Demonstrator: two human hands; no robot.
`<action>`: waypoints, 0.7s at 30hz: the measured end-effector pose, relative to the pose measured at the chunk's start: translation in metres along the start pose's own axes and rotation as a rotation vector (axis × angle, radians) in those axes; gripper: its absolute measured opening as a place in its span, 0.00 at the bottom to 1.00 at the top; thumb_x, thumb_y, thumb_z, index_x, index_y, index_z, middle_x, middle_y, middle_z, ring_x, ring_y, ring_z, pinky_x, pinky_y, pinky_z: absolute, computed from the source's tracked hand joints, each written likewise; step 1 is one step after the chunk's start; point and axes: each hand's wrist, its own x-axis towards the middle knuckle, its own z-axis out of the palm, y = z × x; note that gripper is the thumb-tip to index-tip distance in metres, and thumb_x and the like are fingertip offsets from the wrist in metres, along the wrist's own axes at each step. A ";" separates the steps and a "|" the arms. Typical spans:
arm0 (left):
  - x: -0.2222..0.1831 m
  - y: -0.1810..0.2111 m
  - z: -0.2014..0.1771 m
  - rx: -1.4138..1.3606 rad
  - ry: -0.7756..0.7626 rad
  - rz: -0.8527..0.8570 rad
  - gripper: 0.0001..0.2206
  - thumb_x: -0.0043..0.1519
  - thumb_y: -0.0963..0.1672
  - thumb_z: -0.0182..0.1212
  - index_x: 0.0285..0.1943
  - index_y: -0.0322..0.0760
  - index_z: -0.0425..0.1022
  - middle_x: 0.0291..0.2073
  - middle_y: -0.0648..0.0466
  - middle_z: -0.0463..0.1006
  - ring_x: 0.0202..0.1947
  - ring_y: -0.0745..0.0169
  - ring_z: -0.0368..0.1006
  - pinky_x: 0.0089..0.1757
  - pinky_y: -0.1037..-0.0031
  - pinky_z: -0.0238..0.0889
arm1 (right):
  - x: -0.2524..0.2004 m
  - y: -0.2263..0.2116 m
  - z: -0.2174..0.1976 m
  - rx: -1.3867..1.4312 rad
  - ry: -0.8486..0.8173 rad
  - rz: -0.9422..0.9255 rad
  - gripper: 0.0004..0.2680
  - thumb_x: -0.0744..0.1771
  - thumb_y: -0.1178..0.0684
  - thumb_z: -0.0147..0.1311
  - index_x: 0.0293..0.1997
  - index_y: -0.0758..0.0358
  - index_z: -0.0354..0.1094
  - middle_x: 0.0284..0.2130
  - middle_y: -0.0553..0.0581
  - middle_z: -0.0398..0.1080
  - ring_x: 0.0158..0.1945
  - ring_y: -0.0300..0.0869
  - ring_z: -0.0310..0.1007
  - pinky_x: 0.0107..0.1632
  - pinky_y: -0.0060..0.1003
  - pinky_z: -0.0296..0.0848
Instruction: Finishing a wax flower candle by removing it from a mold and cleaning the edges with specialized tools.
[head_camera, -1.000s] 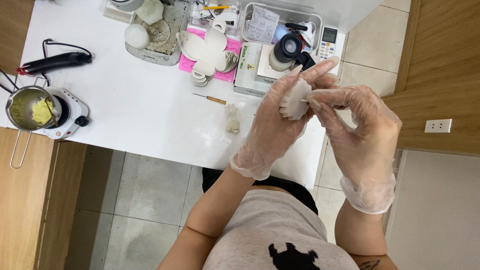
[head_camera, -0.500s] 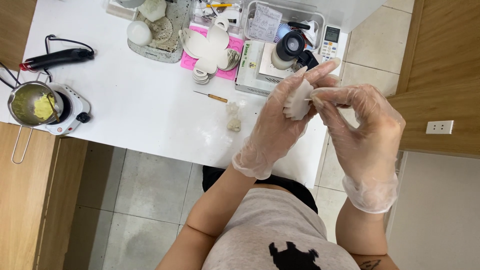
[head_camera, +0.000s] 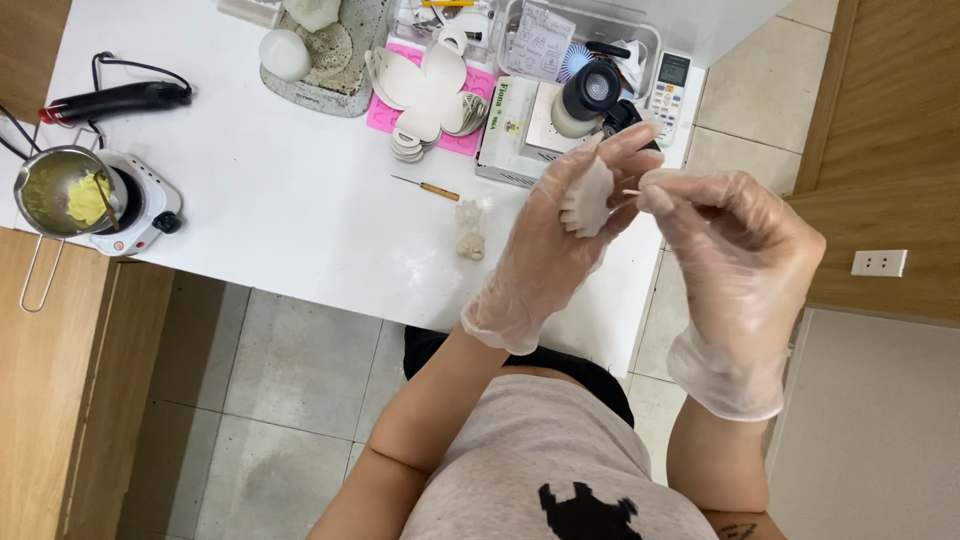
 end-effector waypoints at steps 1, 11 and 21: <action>-0.004 -0.004 -0.008 0.000 0.002 0.001 0.19 0.74 0.35 0.52 0.74 0.36 0.63 0.66 0.55 0.69 0.63 0.65 0.69 0.64 0.74 0.67 | 0.002 0.009 0.000 -0.001 -0.002 -0.001 0.04 0.69 0.64 0.65 0.46 0.66 0.76 0.42 0.54 0.78 0.46 0.36 0.77 0.48 0.31 0.78; -0.113 -0.136 -0.163 0.807 0.320 -0.665 0.19 0.63 0.48 0.59 0.62 0.40 0.74 0.49 0.49 0.77 0.46 0.54 0.73 0.50 0.64 0.68 | 0.015 0.085 0.023 1.055 -0.257 0.515 0.05 0.71 0.52 0.58 0.47 0.62 0.74 0.35 0.50 0.74 0.40 0.37 0.69 0.46 0.34 0.69; -0.180 -0.195 -0.240 1.534 -0.060 -0.516 0.25 0.61 0.45 0.58 0.67 0.31 0.64 0.56 0.45 0.68 0.54 0.47 0.67 0.50 0.58 0.65 | 0.017 0.090 0.073 1.569 -0.392 1.067 0.04 0.71 0.49 0.59 0.42 0.54 0.74 0.32 0.42 0.71 0.40 0.35 0.67 0.44 0.29 0.69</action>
